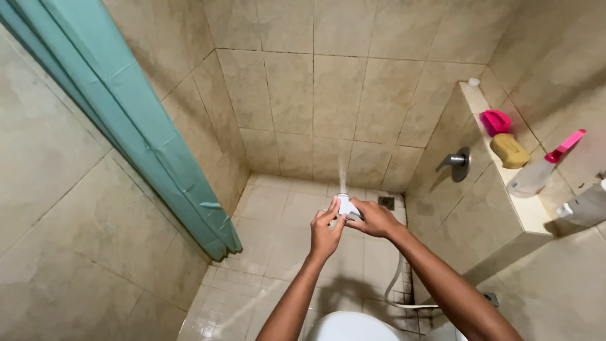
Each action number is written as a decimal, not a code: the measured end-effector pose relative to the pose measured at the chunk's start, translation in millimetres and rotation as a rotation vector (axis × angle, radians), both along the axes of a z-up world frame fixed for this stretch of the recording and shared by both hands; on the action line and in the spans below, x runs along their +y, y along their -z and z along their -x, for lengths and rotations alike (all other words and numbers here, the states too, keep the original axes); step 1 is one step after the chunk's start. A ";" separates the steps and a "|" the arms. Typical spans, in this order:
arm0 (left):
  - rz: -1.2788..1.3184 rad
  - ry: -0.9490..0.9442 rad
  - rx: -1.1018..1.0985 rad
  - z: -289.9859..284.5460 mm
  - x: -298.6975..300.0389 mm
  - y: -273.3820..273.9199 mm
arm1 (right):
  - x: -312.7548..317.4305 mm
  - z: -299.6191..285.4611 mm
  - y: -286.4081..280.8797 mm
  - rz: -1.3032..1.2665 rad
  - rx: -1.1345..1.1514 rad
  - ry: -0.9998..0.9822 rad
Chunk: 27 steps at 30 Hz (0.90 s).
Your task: The person uses a handheld bidet sprayer to rinse the floor and the toilet bowl in a tiled bathroom. The person directs the water stream across the floor tiles and into the toilet, moving the sprayer around to cover different areas.
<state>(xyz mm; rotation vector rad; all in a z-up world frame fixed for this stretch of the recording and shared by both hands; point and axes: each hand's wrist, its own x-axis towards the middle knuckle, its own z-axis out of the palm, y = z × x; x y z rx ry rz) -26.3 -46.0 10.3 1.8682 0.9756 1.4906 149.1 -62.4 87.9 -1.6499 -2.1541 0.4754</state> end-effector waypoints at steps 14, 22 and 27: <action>0.000 -0.058 -0.010 -2.2 -17.4 -1.5 | -11.3 -0.9 1.9 0.000 0.016 -0.071; 0.051 -0.084 -0.002 10.0 -37.6 2.6 | -25.4 10.4 11.6 -0.013 0.010 -0.104; 0.019 -0.066 -0.033 22.4 -41.8 3.1 | -30.2 21.8 8.8 -0.032 -0.009 -0.086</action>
